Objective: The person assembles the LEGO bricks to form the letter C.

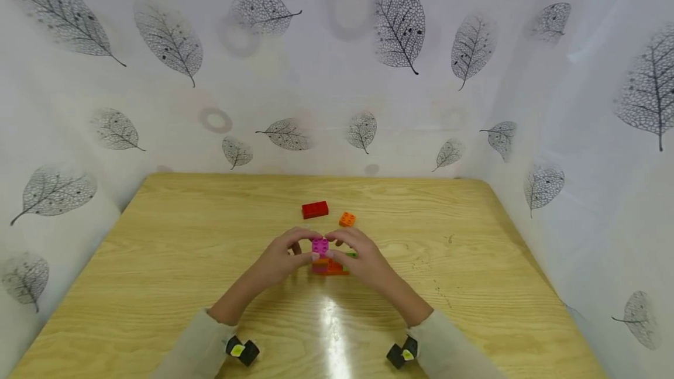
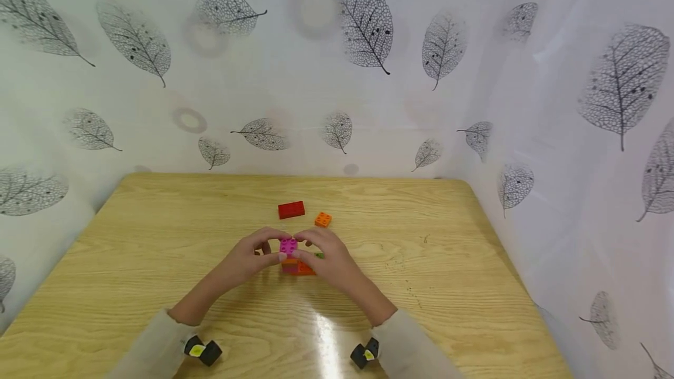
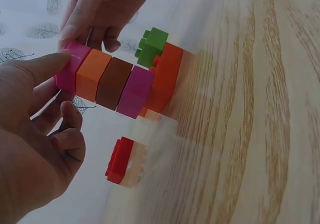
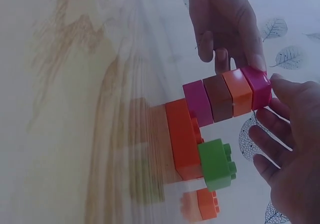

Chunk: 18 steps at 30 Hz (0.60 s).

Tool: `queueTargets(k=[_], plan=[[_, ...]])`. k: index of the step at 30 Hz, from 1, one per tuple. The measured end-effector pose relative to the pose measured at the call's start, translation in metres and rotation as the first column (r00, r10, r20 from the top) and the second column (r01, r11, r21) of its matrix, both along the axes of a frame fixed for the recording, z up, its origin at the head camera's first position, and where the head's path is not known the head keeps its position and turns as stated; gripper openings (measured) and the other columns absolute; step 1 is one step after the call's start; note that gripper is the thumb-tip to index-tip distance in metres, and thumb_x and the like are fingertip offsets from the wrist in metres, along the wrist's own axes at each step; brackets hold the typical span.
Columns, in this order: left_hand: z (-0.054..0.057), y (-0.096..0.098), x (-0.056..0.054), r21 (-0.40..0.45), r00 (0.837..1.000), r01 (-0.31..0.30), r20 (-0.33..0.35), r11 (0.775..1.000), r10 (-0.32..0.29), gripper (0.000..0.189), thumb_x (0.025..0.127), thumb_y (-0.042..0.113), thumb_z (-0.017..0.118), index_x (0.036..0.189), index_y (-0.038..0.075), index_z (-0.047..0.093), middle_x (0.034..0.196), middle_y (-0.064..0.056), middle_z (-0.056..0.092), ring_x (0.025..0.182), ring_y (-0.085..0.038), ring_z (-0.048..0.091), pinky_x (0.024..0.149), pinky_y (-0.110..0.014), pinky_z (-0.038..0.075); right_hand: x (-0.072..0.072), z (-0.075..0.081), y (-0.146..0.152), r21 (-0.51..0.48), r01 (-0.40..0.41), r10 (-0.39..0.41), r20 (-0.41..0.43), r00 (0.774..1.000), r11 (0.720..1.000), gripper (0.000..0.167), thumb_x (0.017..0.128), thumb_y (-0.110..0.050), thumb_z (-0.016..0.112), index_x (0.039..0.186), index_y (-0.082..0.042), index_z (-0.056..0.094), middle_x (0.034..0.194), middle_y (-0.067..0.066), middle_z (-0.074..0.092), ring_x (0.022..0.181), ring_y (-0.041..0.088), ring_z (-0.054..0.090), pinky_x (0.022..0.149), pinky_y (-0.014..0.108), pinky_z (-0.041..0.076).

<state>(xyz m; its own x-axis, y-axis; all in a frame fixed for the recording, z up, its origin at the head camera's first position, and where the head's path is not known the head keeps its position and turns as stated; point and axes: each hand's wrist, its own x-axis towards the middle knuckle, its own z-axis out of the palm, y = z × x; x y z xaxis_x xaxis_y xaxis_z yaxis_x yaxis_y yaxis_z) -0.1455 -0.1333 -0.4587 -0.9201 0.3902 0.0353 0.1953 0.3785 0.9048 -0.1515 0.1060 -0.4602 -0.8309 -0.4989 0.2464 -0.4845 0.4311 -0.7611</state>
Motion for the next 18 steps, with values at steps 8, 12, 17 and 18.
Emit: queueTargets(k=[8,12,17,18], plan=[[0.0004,-0.0005,0.0012,0.010,0.999,-0.027,0.021,1.000,0.027,0.035,0.094,0.033,0.073,0.127,0.029,0.065,0.117,0.005,0.063,0.079,-0.022,0.053,0.060,-0.028,0.045,-0.0018,0.0001,-0.0049,-0.025,-0.020,0.020,-0.009,1.000,0.999,0.028,0.099,-0.036,0.064,0.124,-0.025,0.067,0.129,-0.008,0.063,0.120,0.018,0.057,0.098,0.051,0.050],[0.0006,0.0005,0.0013,0.006,0.999,-0.038,0.023,0.999,0.037,0.035,0.093,0.033,0.073,0.126,0.029,0.066,0.116,0.005,0.063,0.079,-0.021,0.052,0.060,-0.028,0.044,-0.0022,0.0002,-0.0045,-0.005,-0.020,0.019,-0.051,0.999,1.000,0.028,0.098,-0.036,0.065,0.123,-0.025,0.068,0.128,-0.008,0.065,0.120,0.017,0.058,0.099,0.050,0.048],[0.0008,0.0018,0.0010,0.013,0.998,-0.044,0.033,0.999,0.044,0.035,0.092,0.033,0.074,0.126,0.029,0.066,0.114,0.004,0.064,0.078,-0.021,0.051,0.058,-0.028,0.043,-0.0027,0.0004,-0.0037,0.012,-0.008,0.009,-0.082,0.997,1.000,0.027,0.097,-0.033,0.067,0.122,-0.023,0.069,0.127,-0.008,0.066,0.119,0.017,0.059,0.103,0.051,0.043],[0.0009,0.0018,0.0010,0.015,0.998,-0.046,0.037,0.999,0.046,0.035,0.092,0.034,0.074,0.126,0.029,0.066,0.114,0.003,0.064,0.077,-0.021,0.051,0.058,-0.028,0.043,-0.0029,0.0004,-0.0035,0.015,-0.007,0.008,-0.084,0.996,1.000,0.027,0.097,-0.032,0.067,0.122,-0.023,0.069,0.127,-0.008,0.066,0.119,0.017,0.059,0.103,0.051,0.043]])
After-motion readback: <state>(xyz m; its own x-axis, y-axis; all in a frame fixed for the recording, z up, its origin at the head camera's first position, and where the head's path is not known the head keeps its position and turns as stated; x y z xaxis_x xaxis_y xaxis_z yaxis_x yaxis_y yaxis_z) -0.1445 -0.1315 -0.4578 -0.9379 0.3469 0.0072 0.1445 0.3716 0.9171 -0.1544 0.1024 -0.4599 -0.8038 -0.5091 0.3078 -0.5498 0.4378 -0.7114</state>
